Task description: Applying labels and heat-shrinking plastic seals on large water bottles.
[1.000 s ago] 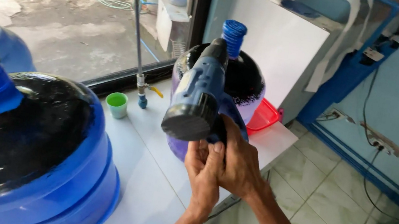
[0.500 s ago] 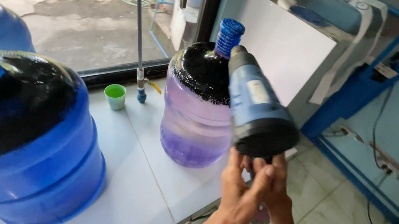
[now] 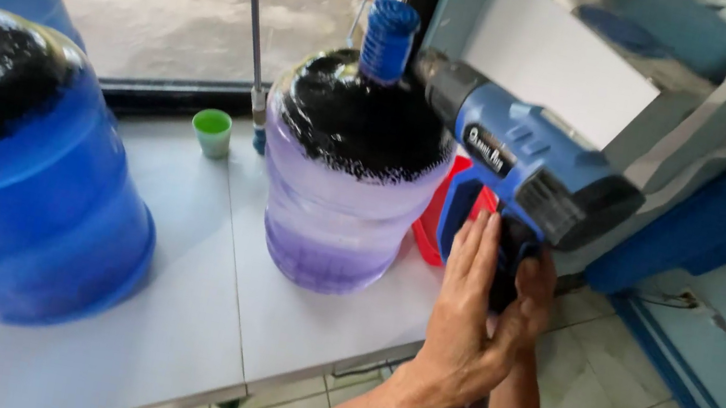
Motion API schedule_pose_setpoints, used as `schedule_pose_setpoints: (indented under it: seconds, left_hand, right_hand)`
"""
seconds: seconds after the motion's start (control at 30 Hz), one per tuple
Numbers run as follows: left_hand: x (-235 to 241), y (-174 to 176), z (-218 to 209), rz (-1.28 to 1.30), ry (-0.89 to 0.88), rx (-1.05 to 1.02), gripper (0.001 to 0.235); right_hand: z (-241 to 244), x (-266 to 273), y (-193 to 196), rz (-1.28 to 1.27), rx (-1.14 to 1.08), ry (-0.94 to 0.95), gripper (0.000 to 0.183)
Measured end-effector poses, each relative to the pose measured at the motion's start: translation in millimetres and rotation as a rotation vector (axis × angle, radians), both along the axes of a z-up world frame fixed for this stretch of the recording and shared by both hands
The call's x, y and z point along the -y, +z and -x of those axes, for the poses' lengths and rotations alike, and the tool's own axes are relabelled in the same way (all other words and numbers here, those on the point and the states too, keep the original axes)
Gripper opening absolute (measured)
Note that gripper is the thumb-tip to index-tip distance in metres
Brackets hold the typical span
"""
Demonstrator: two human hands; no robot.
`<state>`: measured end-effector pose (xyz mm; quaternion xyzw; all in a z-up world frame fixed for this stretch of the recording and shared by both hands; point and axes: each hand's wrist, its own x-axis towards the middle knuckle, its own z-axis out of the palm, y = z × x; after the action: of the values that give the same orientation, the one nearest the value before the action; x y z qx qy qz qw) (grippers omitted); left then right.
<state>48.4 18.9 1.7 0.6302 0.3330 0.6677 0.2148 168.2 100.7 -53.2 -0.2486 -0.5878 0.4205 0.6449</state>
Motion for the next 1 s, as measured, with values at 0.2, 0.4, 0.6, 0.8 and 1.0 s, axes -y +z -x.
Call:
schedule_pose_setpoints:
  seconds: [0.2, 0.4, 0.6, 0.8, 1.0]
  left_hand:
    - [-17, 3, -2, 0.05, -0.065, -0.108, 0.078]
    - [-30, 6, 12, 0.075, -0.132, -0.242, 0.068]
    - [-43, 14, 42, 0.087, -0.165, -0.163, 0.046]
    - [-57, 34, 66, -0.014, 0.005, -0.061, 0.038]
    - [-68, 24, 62, 0.004, 0.204, 0.109, 0.029]
  right_hand:
    - [-19, -32, -27, 0.112, -0.261, 0.106, 0.052]
    - [-29, -60, -60, 0.161, -0.494, 0.168, 0.054]
    - [-22, -41, -13, 0.246, -0.488, 0.243, 0.065]
    - [-29, -53, 4, 0.131, -0.367, 0.386, 0.069]
    - [-42, -68, 13, 0.187, -0.386, 0.533, 0.069]
